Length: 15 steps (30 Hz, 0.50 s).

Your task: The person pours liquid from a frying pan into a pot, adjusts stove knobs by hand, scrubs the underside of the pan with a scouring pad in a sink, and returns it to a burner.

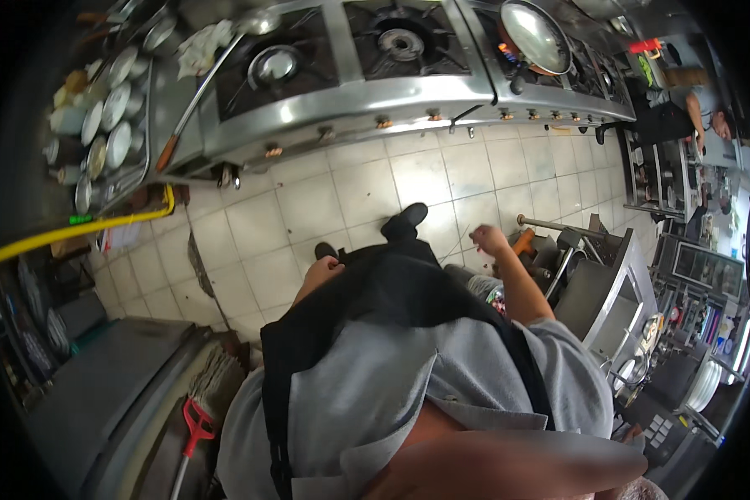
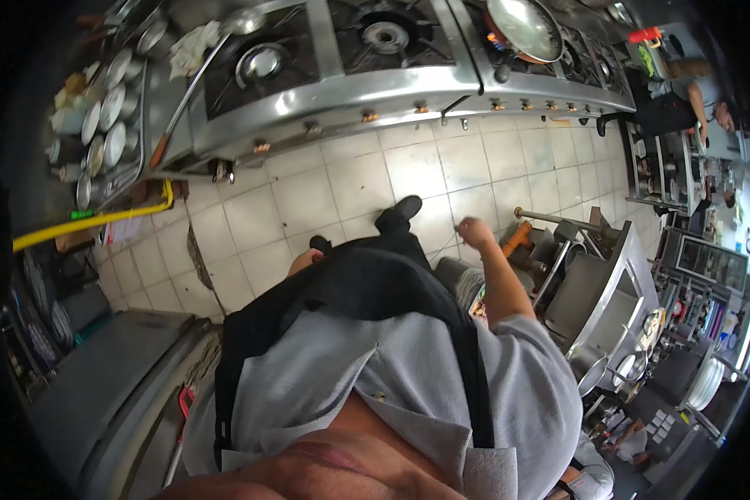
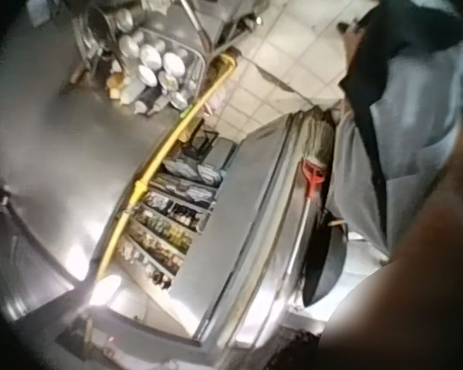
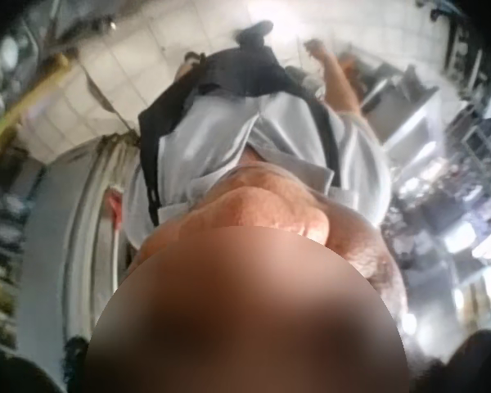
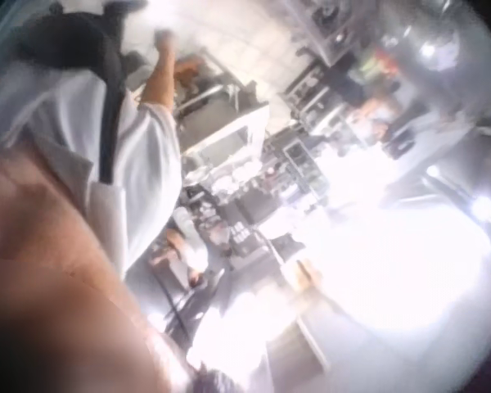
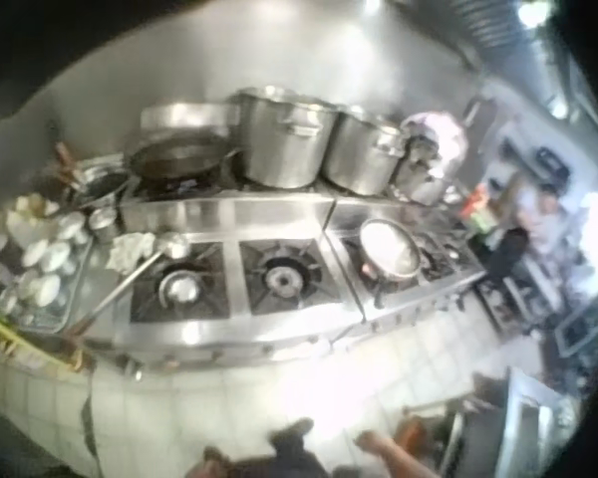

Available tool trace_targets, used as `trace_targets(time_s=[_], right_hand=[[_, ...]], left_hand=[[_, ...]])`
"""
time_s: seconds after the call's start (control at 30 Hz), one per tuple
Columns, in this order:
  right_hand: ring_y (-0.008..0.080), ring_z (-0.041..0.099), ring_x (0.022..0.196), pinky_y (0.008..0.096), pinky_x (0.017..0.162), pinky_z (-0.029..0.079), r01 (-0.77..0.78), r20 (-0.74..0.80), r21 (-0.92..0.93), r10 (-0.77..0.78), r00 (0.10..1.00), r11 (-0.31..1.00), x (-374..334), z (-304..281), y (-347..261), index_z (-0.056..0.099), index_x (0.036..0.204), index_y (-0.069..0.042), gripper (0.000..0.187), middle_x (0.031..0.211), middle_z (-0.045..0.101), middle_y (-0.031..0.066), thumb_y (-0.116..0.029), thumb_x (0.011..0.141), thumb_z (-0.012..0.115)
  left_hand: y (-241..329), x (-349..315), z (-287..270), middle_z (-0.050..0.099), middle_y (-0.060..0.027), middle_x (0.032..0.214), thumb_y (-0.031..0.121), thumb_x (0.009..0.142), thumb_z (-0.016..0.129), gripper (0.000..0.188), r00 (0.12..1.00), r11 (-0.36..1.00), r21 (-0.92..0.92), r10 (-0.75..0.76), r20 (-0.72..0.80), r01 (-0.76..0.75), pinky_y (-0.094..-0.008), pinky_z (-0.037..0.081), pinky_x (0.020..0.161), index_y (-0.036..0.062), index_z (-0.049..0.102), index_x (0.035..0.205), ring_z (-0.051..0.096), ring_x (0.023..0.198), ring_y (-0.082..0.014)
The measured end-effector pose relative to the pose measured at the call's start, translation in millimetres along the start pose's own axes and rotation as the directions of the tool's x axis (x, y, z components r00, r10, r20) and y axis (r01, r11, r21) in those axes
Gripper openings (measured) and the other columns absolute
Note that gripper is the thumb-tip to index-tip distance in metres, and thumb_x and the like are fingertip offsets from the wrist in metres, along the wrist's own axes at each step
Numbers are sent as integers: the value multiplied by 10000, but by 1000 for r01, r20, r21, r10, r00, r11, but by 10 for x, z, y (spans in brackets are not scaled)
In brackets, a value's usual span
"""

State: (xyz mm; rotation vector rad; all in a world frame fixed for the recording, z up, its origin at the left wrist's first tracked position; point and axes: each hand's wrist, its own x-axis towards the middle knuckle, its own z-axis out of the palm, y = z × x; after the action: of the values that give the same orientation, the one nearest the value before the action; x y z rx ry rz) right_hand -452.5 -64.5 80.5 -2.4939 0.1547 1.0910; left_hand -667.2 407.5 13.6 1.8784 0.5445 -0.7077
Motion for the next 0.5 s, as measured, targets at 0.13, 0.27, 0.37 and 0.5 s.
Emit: trace_targets(time_s=[0.13,0.27,0.37,0.5], right_hand=[[174,691,629,332,615,545,188,38,-143,-184,982,972,94,306,-729,692,912,-14,253,755,702,92,-259,853,669],[150,668,619,320,605,535,294,94,-242,-279,956,925,-23,509,-1634,675,935,-48,157,762,679,61,-184,865,639],[162,674,633,329,652,538,364,121,-261,-344,931,894,-65,552,-2237,652,1070,-55,252,794,681,74,-178,849,654],[177,693,665,338,684,537,437,143,-313,-413,900,843,-110,548,-2960,666,1097,-54,315,845,691,96,-266,864,671]], left_hand=[[-604,-602,-167,722,-187,1023,387,904,666,440,982,980,-188,-92,-164,60,-397,531,865,-2,674,1111,696,975,-323],[-1134,-1013,-523,725,-196,1028,414,883,658,479,935,973,-173,-199,-295,152,-421,533,877,8,675,1136,693,983,-351],[-1362,-1230,-659,726,-192,1036,429,869,657,495,915,963,-162,-258,-311,217,-430,534,880,15,678,1139,692,993,-352],[-1506,-1248,-726,724,-186,1053,438,856,666,503,911,952,-231,-266,-315,199,-428,533,885,21,680,1136,689,1008,-348]])
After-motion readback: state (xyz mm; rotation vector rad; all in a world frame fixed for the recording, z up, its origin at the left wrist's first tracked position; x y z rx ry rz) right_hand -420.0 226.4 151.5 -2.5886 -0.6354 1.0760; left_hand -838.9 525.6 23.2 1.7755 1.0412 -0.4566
